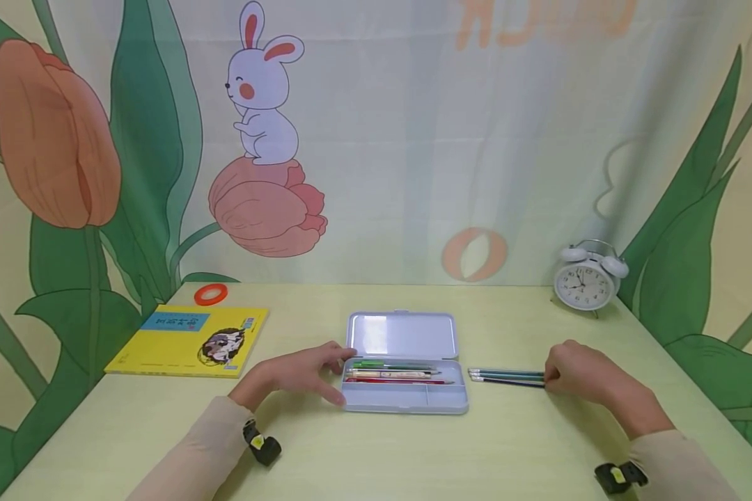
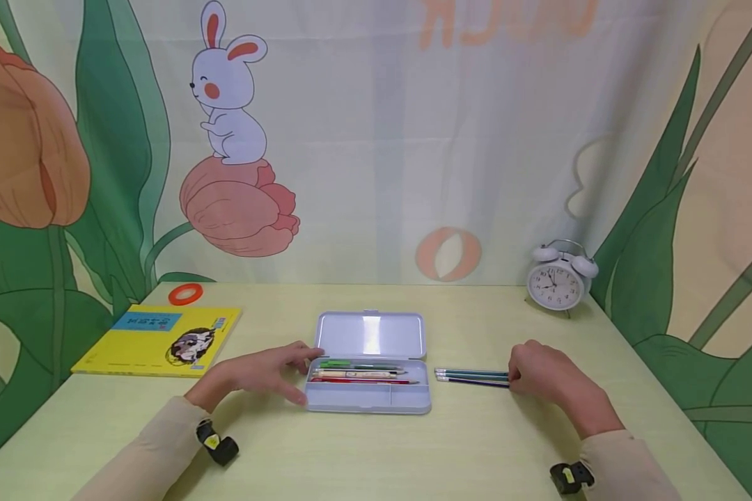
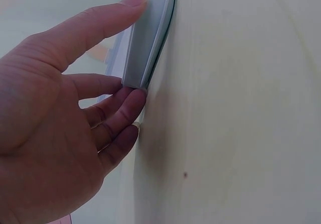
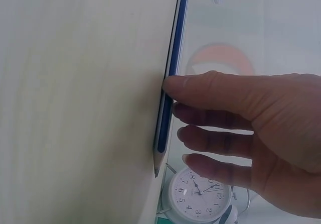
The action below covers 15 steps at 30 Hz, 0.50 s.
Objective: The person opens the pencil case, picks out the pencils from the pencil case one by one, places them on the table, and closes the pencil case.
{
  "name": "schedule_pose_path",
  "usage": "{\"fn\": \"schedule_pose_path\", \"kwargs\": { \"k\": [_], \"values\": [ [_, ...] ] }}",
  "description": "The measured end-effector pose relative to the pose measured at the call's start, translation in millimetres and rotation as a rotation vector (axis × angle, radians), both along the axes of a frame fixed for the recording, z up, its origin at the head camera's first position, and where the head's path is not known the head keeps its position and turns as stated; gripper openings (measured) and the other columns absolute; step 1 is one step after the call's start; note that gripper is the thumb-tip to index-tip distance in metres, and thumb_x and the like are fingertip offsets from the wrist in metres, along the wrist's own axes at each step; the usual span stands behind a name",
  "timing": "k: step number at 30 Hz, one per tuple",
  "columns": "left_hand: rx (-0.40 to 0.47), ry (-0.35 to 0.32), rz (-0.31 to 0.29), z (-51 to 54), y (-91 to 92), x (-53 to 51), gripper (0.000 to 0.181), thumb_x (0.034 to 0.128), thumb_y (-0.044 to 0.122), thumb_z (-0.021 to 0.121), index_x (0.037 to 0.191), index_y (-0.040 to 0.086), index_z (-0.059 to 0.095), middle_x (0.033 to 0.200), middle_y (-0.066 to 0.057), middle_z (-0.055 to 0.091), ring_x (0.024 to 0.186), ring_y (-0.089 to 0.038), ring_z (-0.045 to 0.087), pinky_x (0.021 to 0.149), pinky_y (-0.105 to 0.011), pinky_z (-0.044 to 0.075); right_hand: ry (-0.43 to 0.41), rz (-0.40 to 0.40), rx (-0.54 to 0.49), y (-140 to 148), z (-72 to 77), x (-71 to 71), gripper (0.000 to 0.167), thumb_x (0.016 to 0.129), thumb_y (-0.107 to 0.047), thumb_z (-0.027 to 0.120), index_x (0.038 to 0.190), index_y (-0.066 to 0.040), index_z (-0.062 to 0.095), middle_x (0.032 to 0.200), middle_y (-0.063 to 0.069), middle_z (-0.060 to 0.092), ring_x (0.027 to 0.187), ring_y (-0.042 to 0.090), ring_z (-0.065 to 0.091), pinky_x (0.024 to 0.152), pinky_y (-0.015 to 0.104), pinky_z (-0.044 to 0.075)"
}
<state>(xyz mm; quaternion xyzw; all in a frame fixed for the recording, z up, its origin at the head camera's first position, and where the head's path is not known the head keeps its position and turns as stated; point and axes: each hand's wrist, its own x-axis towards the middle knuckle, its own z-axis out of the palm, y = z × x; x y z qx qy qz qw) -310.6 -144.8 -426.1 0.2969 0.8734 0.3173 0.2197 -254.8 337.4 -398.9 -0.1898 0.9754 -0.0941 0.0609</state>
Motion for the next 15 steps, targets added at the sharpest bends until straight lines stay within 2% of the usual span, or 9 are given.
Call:
{"fn": "schedule_pose_path", "kwargs": {
  "k": [6,15],
  "values": [
    [0.001,0.005,-0.003,-1.0,-0.8,-1.3,0.088,0.0798,0.031,0.086,0.153,0.013,0.041,0.121,0.002,0.051,0.114,-0.02,0.048,0.099,-0.042,0.039,0.026,0.002,0.025,-2.9,1.3,-1.1,0.02,0.081,-0.004,0.077,0.068,-0.017,0.069,0.067,-0.007,0.054,0.059,0.01,0.045,0.056,0.029,0.039],
    [0.012,-0.002,-0.006,0.7,-1.1,0.6,0.088,0.0791,0.031,0.086,0.153,0.012,0.041,0.121,0.001,0.051,0.115,-0.021,0.048,0.1,-0.043,0.038,0.034,-0.012,0.058,-5.0,0.9,-2.9,0.014,0.081,-0.006,0.079,0.074,-0.016,0.073,0.072,-0.006,0.06,0.064,0.012,0.048,0.06,0.032,0.047]
  ]
}}
